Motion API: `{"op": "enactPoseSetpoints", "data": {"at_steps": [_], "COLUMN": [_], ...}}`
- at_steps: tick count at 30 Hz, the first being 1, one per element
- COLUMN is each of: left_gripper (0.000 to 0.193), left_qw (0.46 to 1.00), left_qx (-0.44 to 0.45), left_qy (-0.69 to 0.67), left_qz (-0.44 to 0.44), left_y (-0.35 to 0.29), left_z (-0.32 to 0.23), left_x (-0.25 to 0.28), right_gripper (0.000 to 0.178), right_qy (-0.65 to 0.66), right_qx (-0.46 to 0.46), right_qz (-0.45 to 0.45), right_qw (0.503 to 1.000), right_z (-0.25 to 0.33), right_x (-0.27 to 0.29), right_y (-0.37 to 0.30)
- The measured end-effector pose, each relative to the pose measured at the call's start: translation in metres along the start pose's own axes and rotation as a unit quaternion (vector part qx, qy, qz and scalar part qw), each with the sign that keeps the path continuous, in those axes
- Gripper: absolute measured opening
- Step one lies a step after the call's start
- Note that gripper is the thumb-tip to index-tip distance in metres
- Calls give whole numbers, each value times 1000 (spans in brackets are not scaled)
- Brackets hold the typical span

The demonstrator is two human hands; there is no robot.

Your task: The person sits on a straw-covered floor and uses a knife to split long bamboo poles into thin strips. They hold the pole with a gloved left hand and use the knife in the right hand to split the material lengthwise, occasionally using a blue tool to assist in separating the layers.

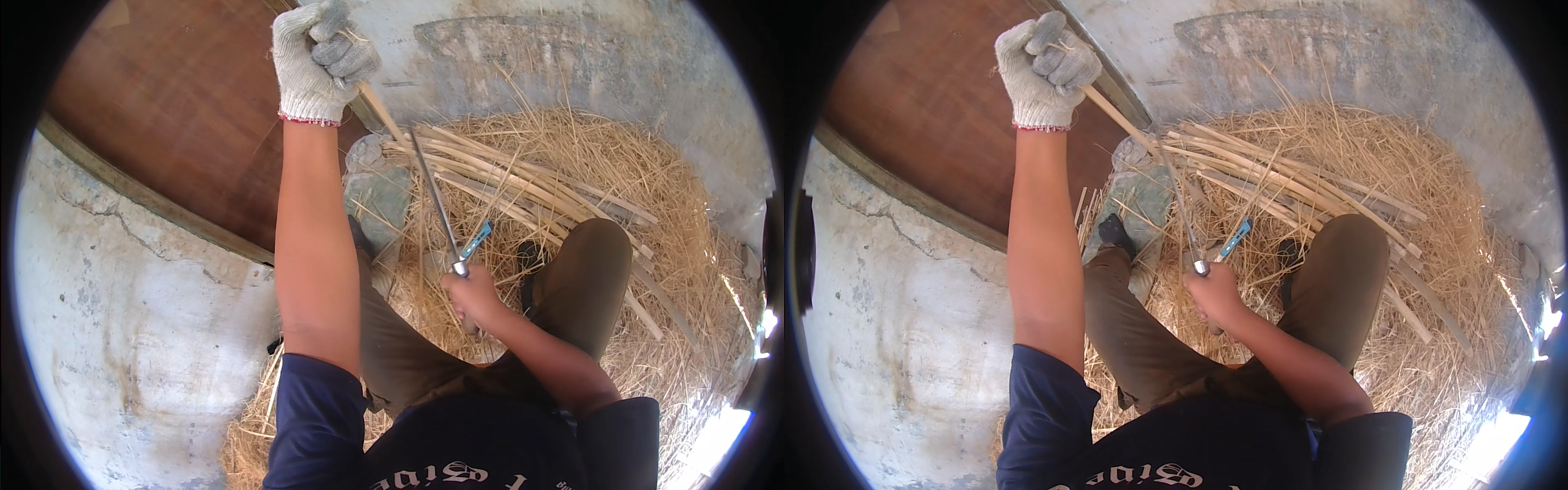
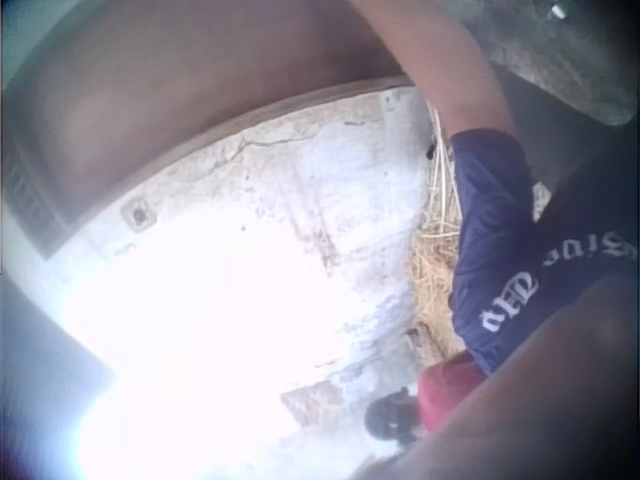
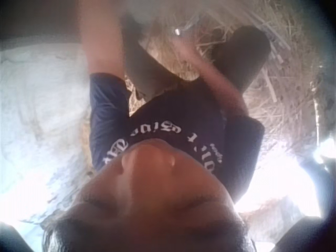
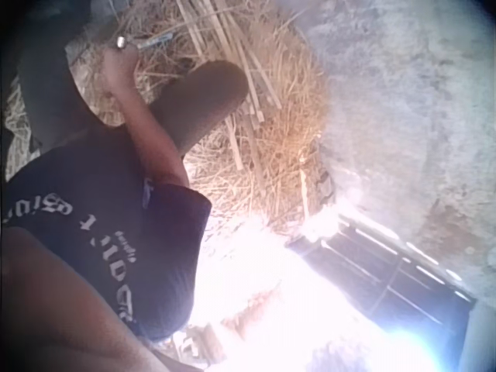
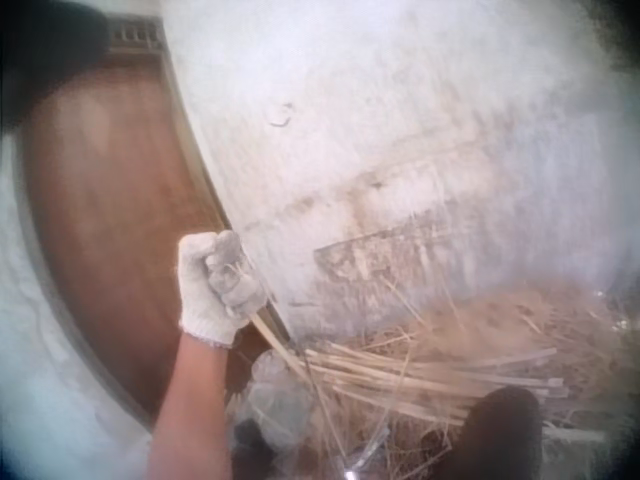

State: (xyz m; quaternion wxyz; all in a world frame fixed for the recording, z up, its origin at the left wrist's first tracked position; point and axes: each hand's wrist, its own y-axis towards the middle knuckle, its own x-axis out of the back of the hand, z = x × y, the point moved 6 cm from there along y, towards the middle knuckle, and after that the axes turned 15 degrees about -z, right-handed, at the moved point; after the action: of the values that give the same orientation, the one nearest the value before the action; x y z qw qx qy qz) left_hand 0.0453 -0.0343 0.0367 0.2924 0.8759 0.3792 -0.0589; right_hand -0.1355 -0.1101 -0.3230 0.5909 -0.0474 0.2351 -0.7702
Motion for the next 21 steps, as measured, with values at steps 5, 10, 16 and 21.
{"op": "enactPoseSetpoints", "data": {"at_steps": [5, 10, 16, 21], "left_gripper": [30, 32, 37, 36], "left_qw": [999, 998, 997, 992], "left_qx": [5, -2, -3, -44], "left_qy": [-51, -66, -71, -74], "left_qz": [-4, -10, 18, -93], "left_y": [-1, 1, 2, -2], "left_z": [-5, -3, -4, -6], "left_x": [4, -1, 1, 9], "right_gripper": [21, 22, 21, 18], "right_qy": [-28, -2, 20, 62], "right_qx": [36, 287, -183, -10], "right_qz": [-16, -73, -22, -65], "right_qw": [999, 955, 983, 996], "right_z": [29, 41, -8, 17], "right_x": [7, 9, 12, 12], "right_y": [-10, -17, 12, 0]}}
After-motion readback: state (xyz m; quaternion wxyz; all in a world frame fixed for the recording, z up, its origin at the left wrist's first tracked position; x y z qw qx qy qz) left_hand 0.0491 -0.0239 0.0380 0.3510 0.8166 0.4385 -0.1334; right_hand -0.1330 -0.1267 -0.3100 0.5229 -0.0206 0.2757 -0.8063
